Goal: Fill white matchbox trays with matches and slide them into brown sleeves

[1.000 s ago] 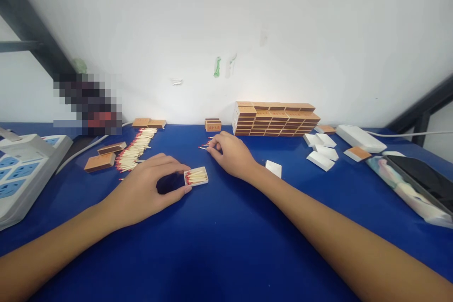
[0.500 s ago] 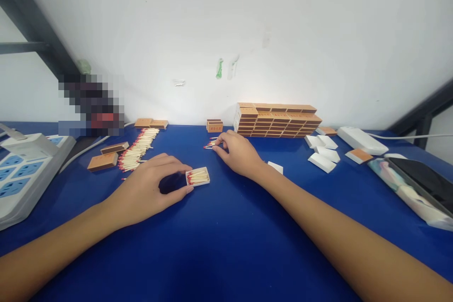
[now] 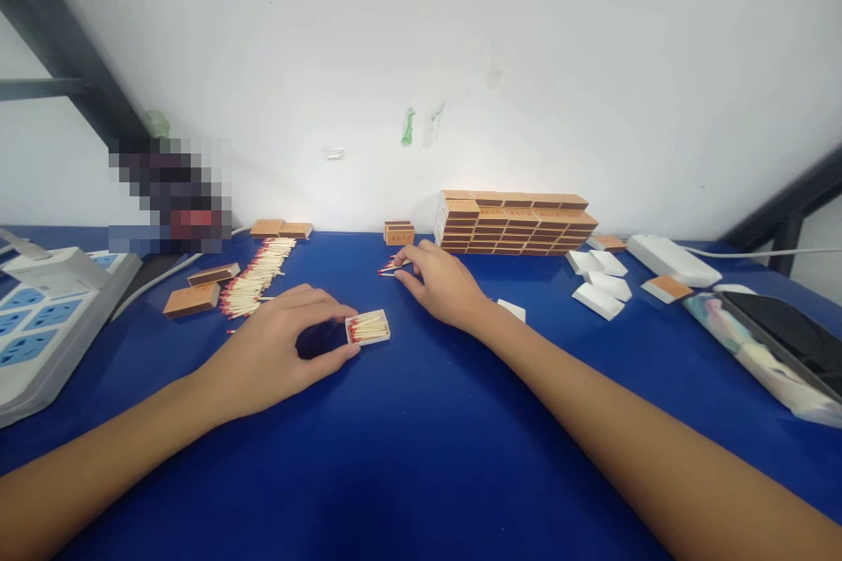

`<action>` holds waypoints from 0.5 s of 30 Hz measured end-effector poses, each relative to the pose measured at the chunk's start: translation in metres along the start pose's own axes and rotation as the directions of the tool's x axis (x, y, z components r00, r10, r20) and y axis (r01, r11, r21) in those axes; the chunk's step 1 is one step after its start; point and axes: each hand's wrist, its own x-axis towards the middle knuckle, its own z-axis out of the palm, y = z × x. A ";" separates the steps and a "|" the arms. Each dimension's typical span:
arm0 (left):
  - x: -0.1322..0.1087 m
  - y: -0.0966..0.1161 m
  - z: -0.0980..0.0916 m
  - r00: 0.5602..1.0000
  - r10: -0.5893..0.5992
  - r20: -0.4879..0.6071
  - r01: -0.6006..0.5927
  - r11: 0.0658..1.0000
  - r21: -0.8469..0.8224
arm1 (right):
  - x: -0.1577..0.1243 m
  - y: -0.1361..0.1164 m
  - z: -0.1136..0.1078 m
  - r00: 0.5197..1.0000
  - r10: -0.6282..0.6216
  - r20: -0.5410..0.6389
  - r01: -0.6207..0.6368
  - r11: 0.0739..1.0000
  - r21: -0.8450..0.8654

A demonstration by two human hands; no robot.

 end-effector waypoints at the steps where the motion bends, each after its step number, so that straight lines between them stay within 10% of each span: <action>1: 0.000 0.000 0.000 1.000 0.000 -0.002 0.000 1.000 0.001 | 0.000 0.000 0.000 1.000 -0.003 0.006 0.003 1.000 -0.002; 15: 0.001 0.000 -0.001 0.998 -0.054 -0.031 0.055 0.998 0.035 | -0.010 -0.025 -0.020 0.999 -0.021 0.029 0.017 0.991 0.134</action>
